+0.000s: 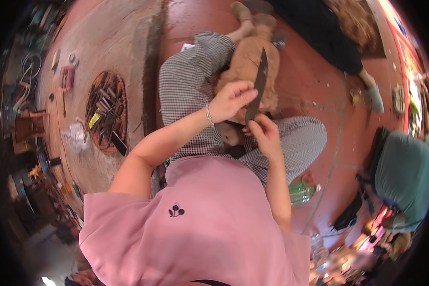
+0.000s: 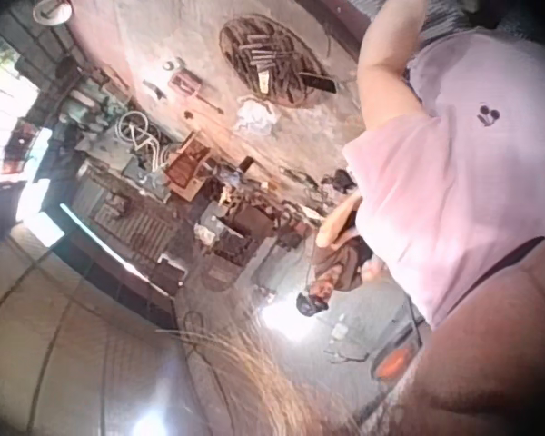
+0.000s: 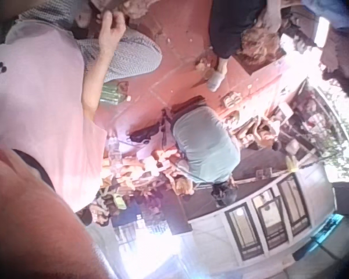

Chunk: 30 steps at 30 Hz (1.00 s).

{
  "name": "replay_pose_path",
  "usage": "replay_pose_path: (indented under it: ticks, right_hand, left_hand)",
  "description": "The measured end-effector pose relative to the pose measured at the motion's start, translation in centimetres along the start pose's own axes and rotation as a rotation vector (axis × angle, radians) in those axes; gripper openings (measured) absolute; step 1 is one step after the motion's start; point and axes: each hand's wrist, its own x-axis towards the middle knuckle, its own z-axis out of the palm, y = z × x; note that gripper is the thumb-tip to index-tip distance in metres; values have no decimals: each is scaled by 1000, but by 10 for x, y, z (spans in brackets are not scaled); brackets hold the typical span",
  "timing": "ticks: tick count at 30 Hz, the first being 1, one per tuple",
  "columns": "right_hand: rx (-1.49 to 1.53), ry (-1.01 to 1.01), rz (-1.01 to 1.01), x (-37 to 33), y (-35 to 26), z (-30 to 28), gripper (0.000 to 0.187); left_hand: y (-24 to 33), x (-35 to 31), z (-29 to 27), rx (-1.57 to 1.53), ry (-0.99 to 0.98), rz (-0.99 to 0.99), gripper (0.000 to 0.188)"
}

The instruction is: The person sits on the floor and carves a wooden object using a chisel and mallet. They repeatedly strike the chisel to shape the wood, occasionally adjusting the object's position.

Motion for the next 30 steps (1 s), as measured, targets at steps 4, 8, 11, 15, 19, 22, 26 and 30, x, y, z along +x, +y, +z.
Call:
replay_pose_path:
  ticks: [4,8,11,15,19,22,26,30]
  right_hand:
    - [-289,428,-165,-15,2,-45,24]
    - [-385,886,-195,-51,-10,-95,28]
    - [-240,1023,-77,-82,26,-167,23]
    - [-174,947,243,-119,81,-182,24]
    - [-342,738,671,-134,101,-138,25]
    - [-457,569,717,-116,108,-126,25]
    - [-568,409,626,-77,101,-116,25]
    - [-640,247,513,-31,88,-98,26]
  left_hand:
    - [49,14,-82,117,411,377,18]
    - [73,-9,-209,286,937,467,18]
    - [4,-52,-309,610,1152,245,18]
    - [-74,-64,-328,821,1129,-225,24]
    - [-93,-42,-289,747,878,-609,31]
    - [-114,-32,-293,647,886,-582,30]
    - [-115,-17,-296,736,880,-566,35]
    - [-131,-26,-315,750,1101,-332,34]
